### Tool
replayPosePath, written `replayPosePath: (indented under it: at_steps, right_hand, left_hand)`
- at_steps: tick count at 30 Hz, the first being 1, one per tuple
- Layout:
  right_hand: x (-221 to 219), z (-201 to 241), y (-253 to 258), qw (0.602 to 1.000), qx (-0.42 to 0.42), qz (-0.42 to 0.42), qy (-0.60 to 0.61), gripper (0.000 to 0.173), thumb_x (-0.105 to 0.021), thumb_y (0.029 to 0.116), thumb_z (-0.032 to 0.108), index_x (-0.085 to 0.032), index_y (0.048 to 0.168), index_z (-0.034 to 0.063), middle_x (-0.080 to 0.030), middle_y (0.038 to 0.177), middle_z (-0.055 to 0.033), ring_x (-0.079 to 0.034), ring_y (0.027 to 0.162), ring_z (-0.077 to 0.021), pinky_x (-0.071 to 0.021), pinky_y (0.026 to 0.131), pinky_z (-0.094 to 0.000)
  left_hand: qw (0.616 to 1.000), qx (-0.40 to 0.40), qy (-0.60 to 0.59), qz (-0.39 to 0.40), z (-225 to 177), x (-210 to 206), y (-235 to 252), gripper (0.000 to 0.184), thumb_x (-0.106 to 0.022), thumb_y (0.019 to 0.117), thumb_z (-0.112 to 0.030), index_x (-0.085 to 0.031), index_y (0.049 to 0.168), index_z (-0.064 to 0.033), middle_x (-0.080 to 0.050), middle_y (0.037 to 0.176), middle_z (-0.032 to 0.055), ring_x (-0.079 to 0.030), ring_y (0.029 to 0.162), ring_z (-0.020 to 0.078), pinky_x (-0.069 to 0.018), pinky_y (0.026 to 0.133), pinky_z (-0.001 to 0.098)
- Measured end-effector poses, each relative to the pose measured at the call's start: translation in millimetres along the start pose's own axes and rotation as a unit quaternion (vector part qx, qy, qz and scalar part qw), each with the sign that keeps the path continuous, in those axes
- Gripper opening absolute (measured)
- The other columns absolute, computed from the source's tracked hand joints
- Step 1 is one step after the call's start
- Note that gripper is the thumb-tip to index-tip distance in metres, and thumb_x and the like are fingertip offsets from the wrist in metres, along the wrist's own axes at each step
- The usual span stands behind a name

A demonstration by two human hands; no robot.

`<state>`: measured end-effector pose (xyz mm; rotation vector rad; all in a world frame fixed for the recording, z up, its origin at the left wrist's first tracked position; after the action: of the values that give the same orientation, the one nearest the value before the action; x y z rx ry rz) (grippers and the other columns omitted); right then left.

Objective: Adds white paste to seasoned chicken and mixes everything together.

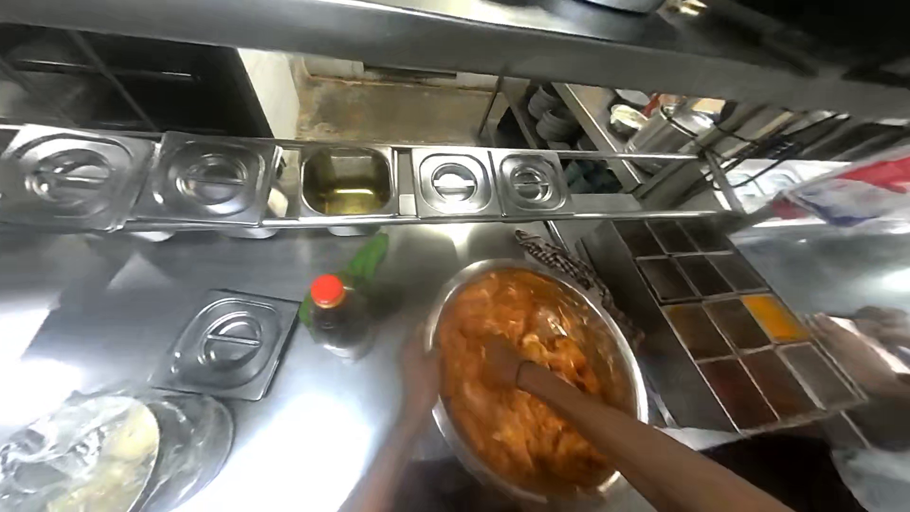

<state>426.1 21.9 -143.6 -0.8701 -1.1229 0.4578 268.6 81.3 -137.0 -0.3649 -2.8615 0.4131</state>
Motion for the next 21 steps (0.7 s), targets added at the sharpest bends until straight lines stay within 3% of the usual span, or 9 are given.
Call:
replayPosePath:
  at_steps: [2, 4, 6, 8, 12, 16, 18, 20, 21]
  right_hand:
    - [-15.1, 0.2, -19.8, 0.999, 0.035, 0.02, -0.023, 0.069, -0.073, 0.092, 0.021, -0.043, 0.145, -0.0127, -0.048, 0.146, -0.0339, -0.048, 0.137, -0.048, -0.04, 0.111, -0.0625]
    - [-17.9, -15.4, -39.9, 0.994, 0.072, 0.026, -0.084, 0.072, -0.08, 0.0875, 0.027, -0.049, 0.138, -0.0138, -0.052, 0.14, -0.0347, -0.052, 0.131, -0.0501, -0.0422, 0.107, -0.0649]
    - [-9.8, -33.6, -64.5, 0.984, 0.092, 0.024, -0.149, 0.059, -0.081, 0.0861, 0.028, -0.06, 0.123, -0.0125, -0.06, 0.129, -0.0331, -0.057, 0.123, -0.0502, -0.045, 0.102, -0.0657]
    - [16.4, -50.4, -87.1, 0.982, 0.062, 0.014, -0.18, 0.048, -0.077, 0.0891, 0.021, -0.062, 0.121, -0.0122, -0.061, 0.127, -0.0326, -0.057, 0.122, -0.0498, -0.0441, 0.103, -0.0648]
    - [67.7, -84.9, -101.9, 0.988, -0.022, -0.096, -0.119, 0.043, -0.073, 0.0924, 0.02, -0.065, 0.126, -0.0062, -0.063, 0.129, -0.0265, -0.057, 0.126, -0.0429, -0.0439, 0.108, -0.0581]
    - [96.4, -111.7, -109.2, 0.973, -0.042, -0.216, -0.069, 0.039, -0.078, 0.0874, 0.031, -0.073, 0.116, 0.0059, -0.07, 0.116, -0.0186, -0.065, 0.114, -0.0376, -0.0501, 0.097, -0.0566]
    - [74.1, -136.9, -103.6, 0.983, -0.05, -0.177, -0.014, 0.042, -0.073, 0.0942, 0.03, -0.068, 0.125, 0.0019, -0.066, 0.125, -0.0235, -0.061, 0.122, -0.0404, -0.047, 0.103, -0.0584]
    - [16.8, -130.3, -92.2, 0.999, -0.003, -0.038, 0.01, 0.043, -0.064, 0.1009, 0.016, -0.058, 0.132, -0.0119, -0.057, 0.135, -0.0346, -0.053, 0.13, -0.0482, -0.0382, 0.112, -0.0606]
    - [-16.0, -113.9, -83.1, 0.999, 0.02, 0.035, -0.026, 0.042, -0.063, 0.1011, 0.015, -0.057, 0.129, -0.0164, -0.056, 0.134, -0.0376, -0.051, 0.131, -0.0515, -0.0357, 0.113, -0.0626]
  left_hand:
    - [1.0, -0.002, -0.001, -0.018, -1.3, 4.4, -1.1, 0.044, -0.062, 0.0935, 0.003, -0.06, 0.138, 0.0, -0.067, 0.127, 0.0196, -0.065, 0.119, 0.028, -0.0514, 0.104, 0.0474]
    - [0.999, -0.006, -0.028, -0.023, 0.1, 4.5, -2.4, 0.047, -0.063, 0.0916, 0.005, -0.06, 0.139, -0.0007, -0.067, 0.129, 0.0177, -0.065, 0.119, 0.0245, -0.0525, 0.103, 0.0442]
    - [0.998, -0.009, -0.051, -0.026, 4.5, 4.1, -6.8, 0.048, -0.062, 0.09, 0.006, -0.06, 0.137, -0.001, -0.068, 0.127, 0.0165, -0.066, 0.117, 0.0223, -0.0542, 0.101, 0.0422]
    - [0.997, -0.016, -0.064, -0.029, 4.2, 5.0, -5.2, 0.048, -0.061, 0.0897, 0.007, -0.059, 0.138, 0.0005, -0.068, 0.127, 0.0178, -0.067, 0.115, 0.023, -0.0545, 0.1, 0.0423]
    - [0.998, -0.009, -0.056, -0.02, 3.9, 3.1, -8.2, 0.048, -0.062, 0.0917, 0.006, -0.059, 0.139, -0.0012, -0.068, 0.127, 0.0165, -0.067, 0.115, 0.0224, -0.0542, 0.1, 0.0422]
    - [0.999, -0.008, -0.046, -0.02, 4.6, 3.9, -6.9, 0.049, -0.063, 0.0911, 0.004, -0.059, 0.139, -0.0034, -0.069, 0.124, 0.0145, -0.068, 0.112, 0.0212, -0.0554, 0.098, 0.0426]
    - [0.999, -0.004, -0.042, -0.017, 6.6, 3.7, -7.3, 0.052, -0.063, 0.0907, 0.005, -0.057, 0.142, -0.0033, -0.068, 0.127, 0.0154, -0.067, 0.115, 0.0223, -0.0545, 0.1, 0.0438]
    - [0.999, -0.005, -0.038, -0.017, 6.9, 3.4, -7.2, 0.055, -0.062, 0.0888, 0.004, -0.056, 0.143, -0.0041, -0.068, 0.128, 0.0149, -0.067, 0.116, 0.0217, -0.0541, 0.1, 0.0436]
    - [0.999, -0.008, -0.034, -0.016, 5.7, 2.6, -7.5, 0.056, -0.061, 0.0875, 0.003, -0.056, 0.143, -0.0041, -0.068, 0.128, 0.0142, -0.067, 0.116, 0.0205, -0.054, 0.1, 0.0423]
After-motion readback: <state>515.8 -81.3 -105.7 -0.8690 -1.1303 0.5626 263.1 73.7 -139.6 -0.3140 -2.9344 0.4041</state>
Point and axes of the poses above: each hand's wrist, its own y-axis towards the middle knuckle, its own x-axis out of the back of the hand, z = x × y, the point moved 9 cm from there along y, towards the middle knuckle
